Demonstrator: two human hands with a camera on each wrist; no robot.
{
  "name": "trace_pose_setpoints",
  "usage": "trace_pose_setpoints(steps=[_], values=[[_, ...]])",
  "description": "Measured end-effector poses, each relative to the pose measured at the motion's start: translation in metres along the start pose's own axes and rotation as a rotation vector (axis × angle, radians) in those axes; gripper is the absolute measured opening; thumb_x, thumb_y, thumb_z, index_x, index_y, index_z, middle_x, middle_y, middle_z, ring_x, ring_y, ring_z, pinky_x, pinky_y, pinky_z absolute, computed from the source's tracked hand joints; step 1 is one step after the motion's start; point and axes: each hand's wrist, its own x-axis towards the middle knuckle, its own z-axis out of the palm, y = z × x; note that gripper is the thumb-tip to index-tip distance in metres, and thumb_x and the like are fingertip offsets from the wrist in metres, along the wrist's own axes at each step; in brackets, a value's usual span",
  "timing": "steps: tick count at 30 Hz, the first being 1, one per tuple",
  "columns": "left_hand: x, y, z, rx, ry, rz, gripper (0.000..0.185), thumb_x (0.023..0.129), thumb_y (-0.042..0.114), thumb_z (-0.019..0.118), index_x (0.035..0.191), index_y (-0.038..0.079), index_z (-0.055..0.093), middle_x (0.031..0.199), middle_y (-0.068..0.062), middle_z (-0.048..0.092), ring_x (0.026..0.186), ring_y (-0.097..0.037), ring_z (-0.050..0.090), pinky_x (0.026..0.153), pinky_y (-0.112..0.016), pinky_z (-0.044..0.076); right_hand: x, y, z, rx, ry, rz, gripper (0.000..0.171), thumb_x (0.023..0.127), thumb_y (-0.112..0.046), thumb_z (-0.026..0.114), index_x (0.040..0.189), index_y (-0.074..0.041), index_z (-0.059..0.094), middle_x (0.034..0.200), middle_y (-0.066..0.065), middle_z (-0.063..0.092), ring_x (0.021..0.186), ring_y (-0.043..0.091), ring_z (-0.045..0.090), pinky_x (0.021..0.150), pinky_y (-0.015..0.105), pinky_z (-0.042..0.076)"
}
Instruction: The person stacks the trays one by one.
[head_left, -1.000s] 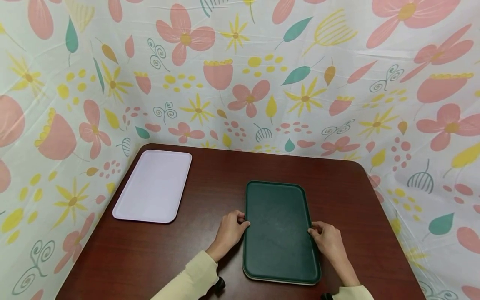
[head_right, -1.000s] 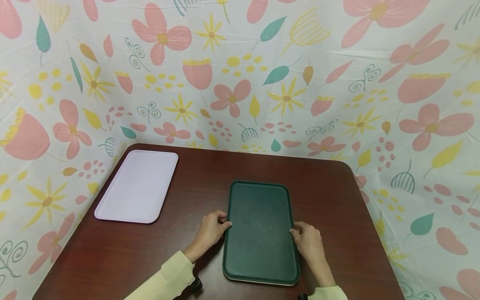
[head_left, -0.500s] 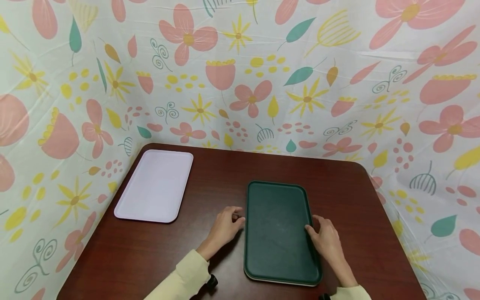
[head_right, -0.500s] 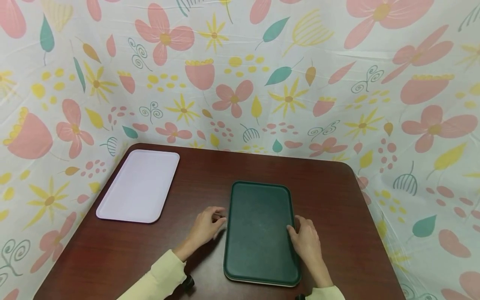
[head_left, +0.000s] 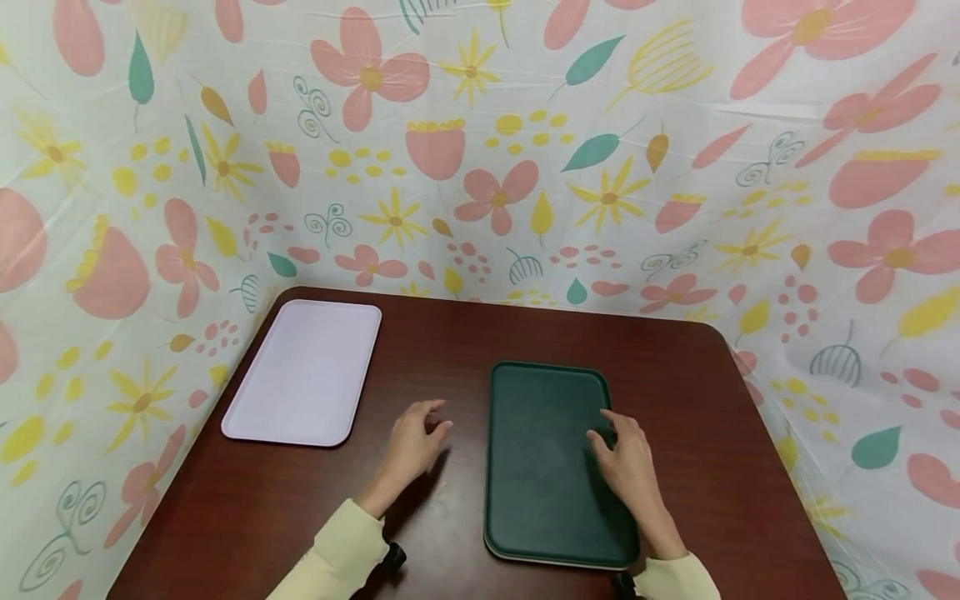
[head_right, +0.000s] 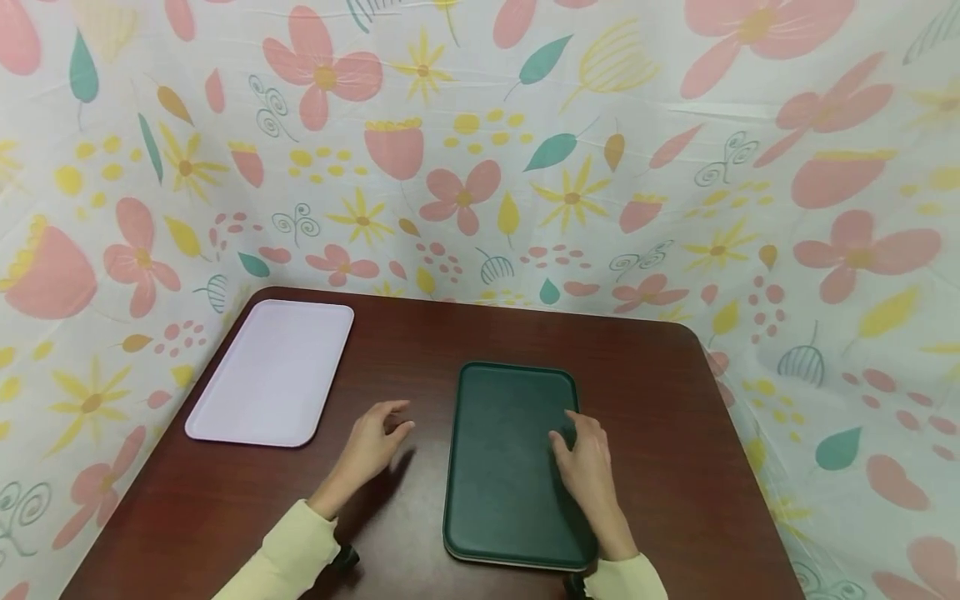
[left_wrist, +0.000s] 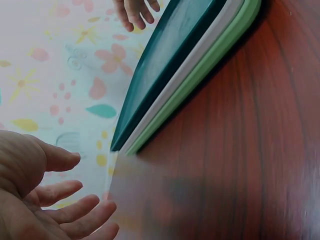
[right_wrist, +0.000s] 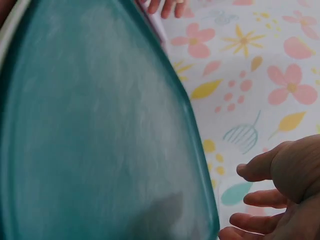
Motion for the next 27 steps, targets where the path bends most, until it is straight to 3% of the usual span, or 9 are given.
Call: trace_pose_setpoints(steps=[8,11,17,27], values=[[0.003,-0.017,-0.032,0.045,0.091,-0.012,0.034,0.095,0.009,0.075,0.127,-0.001,0.070,0.125,-0.022,0.066,0.113,-0.040,0.064,0.094,-0.055,0.051,0.011,-0.029,0.019,0.063,-0.005,-0.083,0.049,0.098,-0.009,0.072,0.139,0.010,0.056,0.128,0.031,0.058,0.112,0.046,0.060,0.083,0.058,0.054],[0.005,-0.021,-0.043,0.043,0.118,-0.016,0.035,0.094,0.008,0.075,0.127,-0.002,0.070,0.124,-0.023,0.066,0.109,-0.041,0.066,0.092,-0.055,0.052,0.013,-0.038,0.024,0.084,-0.014,-0.107,0.049,0.098,-0.009,0.073,0.140,0.010,0.055,0.126,0.030,0.060,0.111,0.045,0.060,0.082,0.056,0.055],[0.009,-0.033,-0.066,0.019,0.171,-0.048,0.039,0.094,0.006,0.075,0.130,-0.005,0.067,0.123,-0.026,0.065,0.105,-0.040,0.069,0.091,-0.052,0.056,0.016,-0.056,0.034,0.127,-0.061,-0.112,0.051,0.099,-0.010,0.072,0.142,0.009,0.053,0.129,0.027,0.060,0.113,0.043,0.060,0.085,0.054,0.056],[0.009,-0.046,-0.104,0.027,0.279,-0.098,0.039,0.096,0.001,0.070,0.132,-0.011,0.062,0.129,-0.033,0.061,0.110,-0.047,0.067,0.096,-0.057,0.052,0.018,-0.095,0.053,0.184,-0.155,-0.165,0.049,0.100,-0.014,0.071,0.143,0.002,0.055,0.130,0.022,0.062,0.114,0.038,0.061,0.087,0.050,0.056]])
